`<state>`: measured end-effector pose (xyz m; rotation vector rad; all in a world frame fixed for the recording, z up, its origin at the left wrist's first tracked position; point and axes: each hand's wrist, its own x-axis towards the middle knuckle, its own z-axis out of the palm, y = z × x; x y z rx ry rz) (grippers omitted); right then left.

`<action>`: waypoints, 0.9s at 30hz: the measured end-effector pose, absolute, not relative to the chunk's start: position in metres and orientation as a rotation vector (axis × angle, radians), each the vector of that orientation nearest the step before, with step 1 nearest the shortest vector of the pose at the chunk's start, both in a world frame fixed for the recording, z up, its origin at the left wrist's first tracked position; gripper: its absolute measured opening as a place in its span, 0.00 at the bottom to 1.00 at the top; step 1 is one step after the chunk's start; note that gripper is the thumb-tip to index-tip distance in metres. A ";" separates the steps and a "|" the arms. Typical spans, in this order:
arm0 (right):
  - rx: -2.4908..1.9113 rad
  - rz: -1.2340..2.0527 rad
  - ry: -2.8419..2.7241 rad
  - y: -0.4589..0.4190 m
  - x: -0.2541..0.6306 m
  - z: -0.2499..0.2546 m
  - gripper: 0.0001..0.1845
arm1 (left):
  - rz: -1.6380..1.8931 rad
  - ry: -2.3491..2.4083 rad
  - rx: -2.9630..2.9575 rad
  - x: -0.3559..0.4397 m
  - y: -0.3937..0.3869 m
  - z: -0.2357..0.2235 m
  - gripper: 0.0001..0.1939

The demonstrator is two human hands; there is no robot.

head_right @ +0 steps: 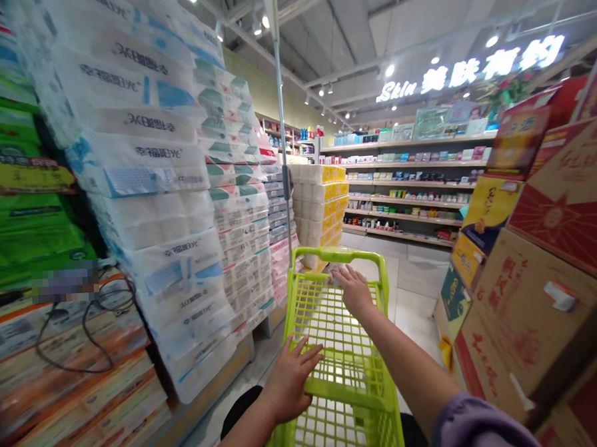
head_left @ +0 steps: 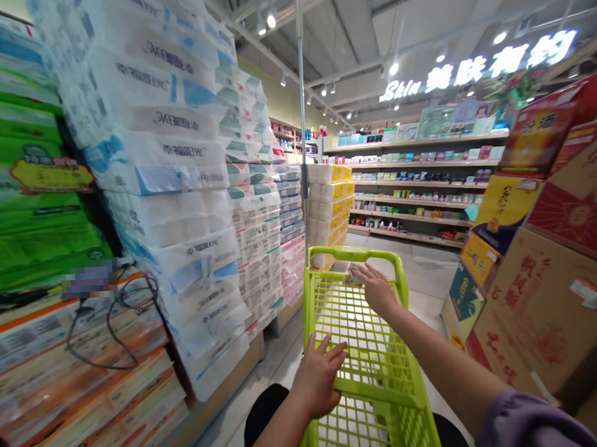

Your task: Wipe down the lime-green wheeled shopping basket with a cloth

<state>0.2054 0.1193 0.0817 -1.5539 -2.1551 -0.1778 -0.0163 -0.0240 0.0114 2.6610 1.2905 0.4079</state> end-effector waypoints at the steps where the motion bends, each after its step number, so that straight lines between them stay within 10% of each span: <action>1: -1.598 -0.140 -2.134 0.131 0.202 0.079 0.41 | 0.402 1.289 2.652 -0.017 -0.022 0.010 0.38; 27: -1.462 0.063 -2.192 0.040 0.190 0.009 0.40 | 0.403 1.267 2.705 -0.010 -0.021 0.010 0.40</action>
